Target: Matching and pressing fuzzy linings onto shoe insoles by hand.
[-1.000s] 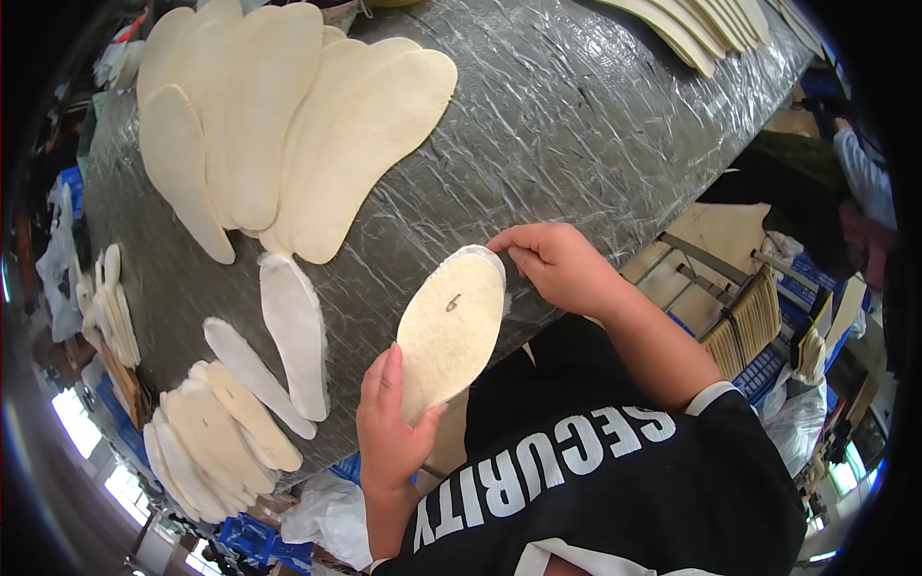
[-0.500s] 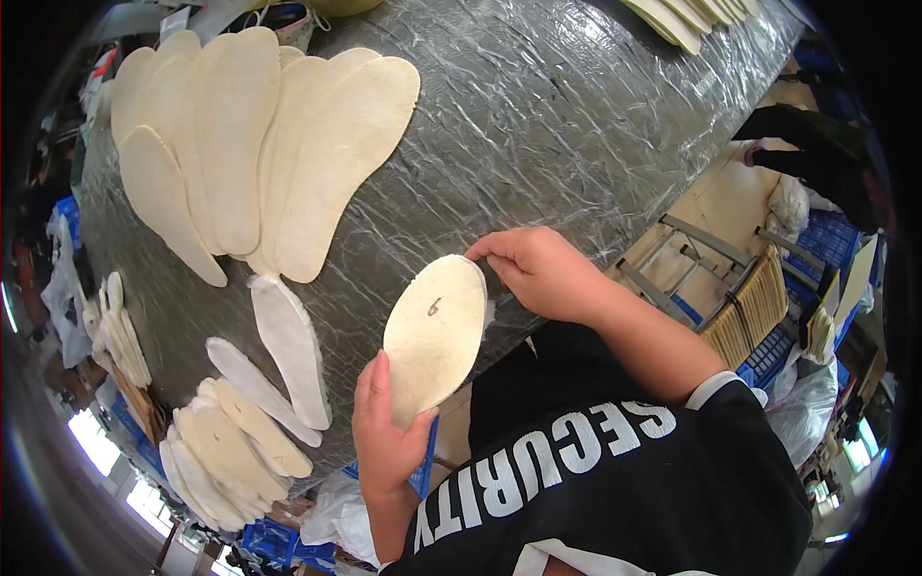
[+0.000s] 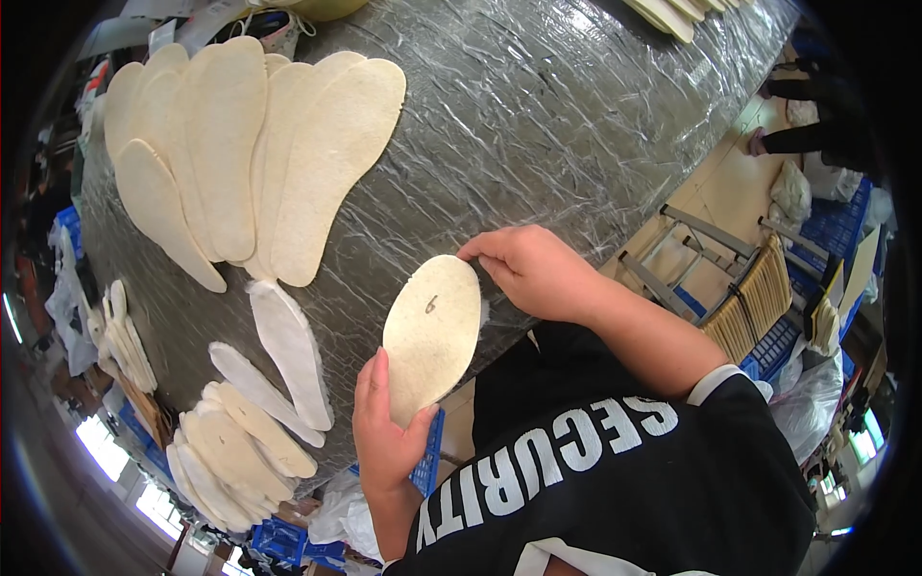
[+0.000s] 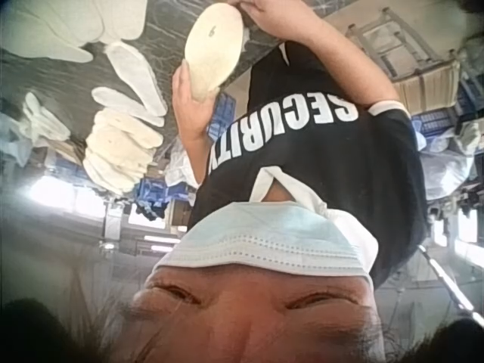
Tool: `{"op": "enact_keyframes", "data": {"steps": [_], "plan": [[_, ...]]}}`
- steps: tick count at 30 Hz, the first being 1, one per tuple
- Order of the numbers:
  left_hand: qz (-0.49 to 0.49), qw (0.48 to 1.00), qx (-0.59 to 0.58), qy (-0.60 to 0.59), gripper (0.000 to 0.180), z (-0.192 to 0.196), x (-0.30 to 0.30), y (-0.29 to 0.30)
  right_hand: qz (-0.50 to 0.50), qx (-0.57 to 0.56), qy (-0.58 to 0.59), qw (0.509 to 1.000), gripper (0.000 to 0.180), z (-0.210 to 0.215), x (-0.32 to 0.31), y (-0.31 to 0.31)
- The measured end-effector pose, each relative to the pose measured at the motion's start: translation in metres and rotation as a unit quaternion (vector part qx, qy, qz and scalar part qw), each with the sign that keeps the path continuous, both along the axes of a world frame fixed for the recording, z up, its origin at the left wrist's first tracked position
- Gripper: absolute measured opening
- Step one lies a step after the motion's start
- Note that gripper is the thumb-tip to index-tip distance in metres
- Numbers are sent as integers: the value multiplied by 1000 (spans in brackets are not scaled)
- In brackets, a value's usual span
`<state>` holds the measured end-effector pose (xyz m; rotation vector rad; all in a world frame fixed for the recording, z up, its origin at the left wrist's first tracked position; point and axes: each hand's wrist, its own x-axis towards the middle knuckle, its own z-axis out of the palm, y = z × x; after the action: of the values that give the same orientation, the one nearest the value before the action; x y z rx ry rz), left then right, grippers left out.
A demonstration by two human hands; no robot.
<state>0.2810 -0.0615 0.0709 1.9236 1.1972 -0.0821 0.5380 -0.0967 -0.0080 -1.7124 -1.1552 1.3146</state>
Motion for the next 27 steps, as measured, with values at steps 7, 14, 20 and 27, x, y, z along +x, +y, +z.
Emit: {"op": "enact_keyframes", "data": {"steps": [7, 14, 20, 27], "plan": [[-20, 1000, 14, 16, 83, -3, 4, 1, -11, 5, -1, 1000, 21, -1, 0, 0], [-31, 999, 29, 24, 82, -5, 6, 3, -2, -19, -4, 1000, 22, 1, 2, 1], [-24, 999, 21, 25, 88, -12, 0, 2, 9, -63, 0, 998, 36, 13, 3, 3], [-29, 997, 50, 53, 85, -6, 9, 4, 205, 213, -205, 933, 104, 33, -14, 10]]}}
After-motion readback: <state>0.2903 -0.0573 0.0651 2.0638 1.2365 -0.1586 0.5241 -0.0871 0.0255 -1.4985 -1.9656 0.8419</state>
